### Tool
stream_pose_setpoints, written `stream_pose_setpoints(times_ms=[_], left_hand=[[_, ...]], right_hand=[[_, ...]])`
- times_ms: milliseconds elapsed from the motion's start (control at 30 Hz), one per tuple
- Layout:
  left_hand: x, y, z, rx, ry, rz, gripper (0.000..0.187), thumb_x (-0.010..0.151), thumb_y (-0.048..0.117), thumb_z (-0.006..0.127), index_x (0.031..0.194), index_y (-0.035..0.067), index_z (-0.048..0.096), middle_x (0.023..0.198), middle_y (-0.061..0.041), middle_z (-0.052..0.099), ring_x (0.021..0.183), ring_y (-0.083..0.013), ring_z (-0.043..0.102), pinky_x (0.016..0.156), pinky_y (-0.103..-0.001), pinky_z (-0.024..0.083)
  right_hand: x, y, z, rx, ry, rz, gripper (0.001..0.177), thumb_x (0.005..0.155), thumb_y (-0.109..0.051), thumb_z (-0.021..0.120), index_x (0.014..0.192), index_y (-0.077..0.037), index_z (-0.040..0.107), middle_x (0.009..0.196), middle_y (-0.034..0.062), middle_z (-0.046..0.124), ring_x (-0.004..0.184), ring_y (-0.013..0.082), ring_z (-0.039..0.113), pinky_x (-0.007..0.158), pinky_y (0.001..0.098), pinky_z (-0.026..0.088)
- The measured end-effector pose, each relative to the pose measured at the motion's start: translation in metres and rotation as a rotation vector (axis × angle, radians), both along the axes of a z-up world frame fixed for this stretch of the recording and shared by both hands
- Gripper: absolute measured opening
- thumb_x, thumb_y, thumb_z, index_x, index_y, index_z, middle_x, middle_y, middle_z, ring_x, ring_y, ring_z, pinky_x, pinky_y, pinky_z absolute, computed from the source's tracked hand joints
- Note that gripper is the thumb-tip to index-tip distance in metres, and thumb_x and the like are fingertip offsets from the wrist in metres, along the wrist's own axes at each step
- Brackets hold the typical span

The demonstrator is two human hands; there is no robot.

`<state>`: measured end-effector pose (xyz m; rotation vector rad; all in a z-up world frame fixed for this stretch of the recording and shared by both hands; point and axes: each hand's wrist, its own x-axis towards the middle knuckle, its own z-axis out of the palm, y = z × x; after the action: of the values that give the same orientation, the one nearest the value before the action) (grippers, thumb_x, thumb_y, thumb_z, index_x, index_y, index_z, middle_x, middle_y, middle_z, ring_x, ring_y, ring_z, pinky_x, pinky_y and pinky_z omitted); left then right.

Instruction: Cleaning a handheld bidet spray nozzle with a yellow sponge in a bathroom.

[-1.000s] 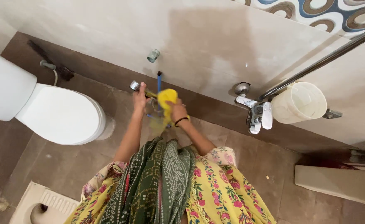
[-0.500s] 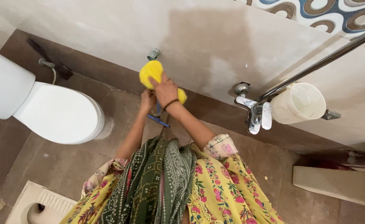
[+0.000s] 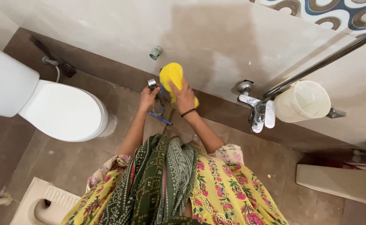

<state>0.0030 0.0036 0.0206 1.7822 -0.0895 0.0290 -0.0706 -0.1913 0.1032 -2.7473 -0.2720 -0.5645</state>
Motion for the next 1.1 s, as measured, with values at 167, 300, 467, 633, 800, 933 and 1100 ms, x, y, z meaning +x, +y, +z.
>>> stream_pose_setpoints(times_ms=[167, 300, 467, 633, 800, 933, 1100], left_hand=[[0.017, -0.002, -0.04, 0.206, 0.024, -0.043, 0.025, 0.091, 0.014, 0.065, 0.11, -0.002, 0.07, 0.092, -0.017, 0.075, 0.085, -0.0244, 0.073, 0.072, -0.042, 0.055], [0.017, -0.008, -0.036, 0.326, 0.01, -0.093, 0.024, 0.091, 0.017, 0.073, 0.101, -0.004, 0.07, 0.087, -0.019, 0.073, 0.078, -0.0266, 0.071, 0.07, -0.041, 0.055], [-0.009, -0.006, 0.022, 0.158, -0.01, -0.132, 0.034, 0.084, 0.019, 0.081, 0.11, 0.001, 0.068, 0.095, -0.014, 0.075, 0.086, -0.0211, 0.072, 0.076, -0.038, 0.056], [-0.004, -0.005, 0.002, -0.036, -0.035, -0.048, 0.052, 0.08, 0.02, 0.084, 0.119, 0.005, 0.053, 0.104, -0.005, 0.07, 0.093, -0.014, 0.069, 0.078, -0.034, 0.056], [-0.015, -0.006, 0.017, 0.075, -0.01, 0.06, 0.036, 0.08, 0.012, 0.081, 0.109, 0.004, 0.062, 0.097, -0.006, 0.071, 0.087, -0.0154, 0.067, 0.076, -0.033, 0.055], [-0.018, -0.009, 0.019, 0.146, -0.295, 0.093, 0.04, 0.077, 0.011, 0.089, 0.105, 0.0, 0.063, 0.099, -0.012, 0.064, 0.084, -0.0216, 0.064, 0.074, -0.036, 0.054], [-0.02, -0.015, 0.021, 0.19, -0.126, 0.184, 0.046, 0.087, 0.016, 0.079, 0.128, 0.003, 0.06, 0.1, -0.01, 0.069, 0.087, -0.0195, 0.067, 0.079, -0.034, 0.053]], right_hand=[[0.005, 0.012, 0.016, -0.125, -0.215, 0.087, 0.066, 0.093, -0.013, 0.061, 0.15, -0.043, 0.05, 0.153, 0.0229, 0.042, 0.098, 0.0385, 0.063, 0.079, 0.0481, 0.057], [0.033, 0.029, 0.033, -0.218, -0.005, -0.009, 0.059, 0.09, -0.015, 0.063, 0.141, -0.045, 0.057, 0.146, 0.022, 0.048, 0.09, 0.0403, 0.065, 0.07, 0.0507, 0.056], [0.076, -0.021, -0.078, 0.337, 0.447, -0.009, 0.057, 0.087, -0.011, 0.063, 0.139, -0.034, 0.062, 0.131, 0.0208, 0.065, 0.117, 0.0404, 0.065, 0.098, 0.0484, 0.054], [0.038, -0.02, -0.049, 0.431, 0.453, -0.063, 0.069, 0.081, 0.001, 0.059, 0.14, -0.034, 0.065, 0.131, 0.0231, 0.059, 0.121, 0.0425, 0.06, 0.104, 0.0467, 0.05], [0.013, 0.004, -0.022, 0.491, 0.516, 0.001, 0.068, 0.078, -0.002, 0.063, 0.14, -0.031, 0.06, 0.135, 0.0204, 0.055, 0.121, 0.0416, 0.058, 0.1, 0.0486, 0.049], [0.02, -0.004, -0.049, 0.522, 0.425, 0.045, 0.07, 0.077, 0.0, 0.062, 0.139, -0.031, 0.062, 0.133, 0.0197, 0.058, 0.125, 0.0403, 0.058, 0.105, 0.046, 0.049], [0.01, 0.006, -0.02, 0.579, 0.398, 0.002, 0.069, 0.079, 0.0, 0.059, 0.141, -0.032, 0.063, 0.134, 0.0203, 0.058, 0.123, 0.0411, 0.059, 0.103, 0.0462, 0.051]])
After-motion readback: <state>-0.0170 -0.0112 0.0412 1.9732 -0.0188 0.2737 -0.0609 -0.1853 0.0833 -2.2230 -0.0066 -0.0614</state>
